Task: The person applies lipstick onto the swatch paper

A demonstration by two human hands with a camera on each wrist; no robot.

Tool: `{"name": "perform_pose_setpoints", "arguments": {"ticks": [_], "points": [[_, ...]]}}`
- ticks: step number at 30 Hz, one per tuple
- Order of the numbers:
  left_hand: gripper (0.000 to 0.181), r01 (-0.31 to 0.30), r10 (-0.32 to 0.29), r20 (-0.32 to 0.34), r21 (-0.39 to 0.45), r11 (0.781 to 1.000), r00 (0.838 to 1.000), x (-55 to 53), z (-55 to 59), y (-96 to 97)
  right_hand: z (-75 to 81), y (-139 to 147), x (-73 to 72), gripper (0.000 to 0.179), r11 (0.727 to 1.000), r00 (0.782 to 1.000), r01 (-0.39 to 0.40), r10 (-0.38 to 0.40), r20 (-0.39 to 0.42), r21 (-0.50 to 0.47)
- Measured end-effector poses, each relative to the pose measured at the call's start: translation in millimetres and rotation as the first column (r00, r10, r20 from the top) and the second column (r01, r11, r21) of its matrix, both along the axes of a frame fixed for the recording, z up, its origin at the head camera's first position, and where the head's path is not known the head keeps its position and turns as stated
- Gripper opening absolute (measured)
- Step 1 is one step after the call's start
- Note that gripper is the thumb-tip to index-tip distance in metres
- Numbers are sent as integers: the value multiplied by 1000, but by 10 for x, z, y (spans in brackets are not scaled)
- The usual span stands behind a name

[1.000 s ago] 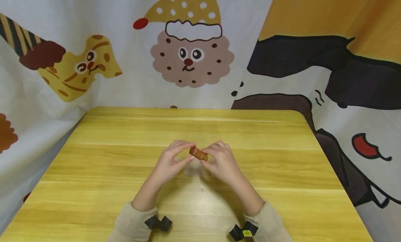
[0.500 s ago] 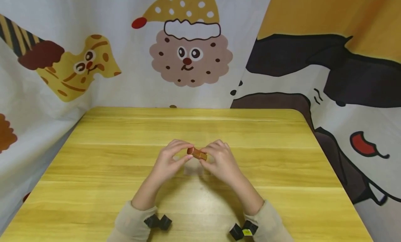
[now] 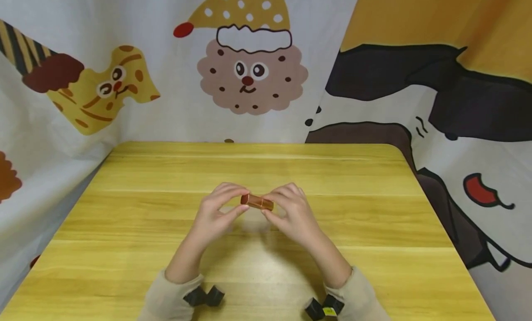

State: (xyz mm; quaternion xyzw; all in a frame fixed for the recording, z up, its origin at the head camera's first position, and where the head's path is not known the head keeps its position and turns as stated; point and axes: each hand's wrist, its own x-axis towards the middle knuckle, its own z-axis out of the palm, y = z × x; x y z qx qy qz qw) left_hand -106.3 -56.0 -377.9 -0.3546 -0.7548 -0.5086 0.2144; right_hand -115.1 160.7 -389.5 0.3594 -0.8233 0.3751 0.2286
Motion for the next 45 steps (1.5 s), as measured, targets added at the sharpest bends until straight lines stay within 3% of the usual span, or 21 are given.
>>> {"name": "perform_pose_setpoints", "arguments": {"ticks": [14,17,19,22,24,31,36,45], "points": [[32,33,-30,-62,53,998,998,75,120,-62,158,34,91,31,999,997,-32,30,-70,-29],[30,23,-16,-61,107,994,998,67,153,-160,163,53,69,28,999,996,-26,23,-82,-29],[28,11,0,-56,209,978,998,66,189,-295,165,85,42,25,999,996,-8,4,-90,-48],[32,-32,59,-60,376,926,996,72,259,-545,177,155,-6,23,995,994,32,-42,-106,-94],[35,-56,92,-65,427,902,994,81,298,-665,190,197,-24,24,992,993,47,-59,-105,-113],[28,-175,196,-35,318,932,980,62,323,-734,200,241,-21,27,994,993,52,-62,-103,-94],[38,-255,272,-25,274,927,962,22,277,-748,203,247,-9,36,993,992,63,-73,-102,-98],[32,-308,300,71,260,915,951,-46,190,-843,218,264,-3,38,993,992,74,-83,-91,-92]]}}
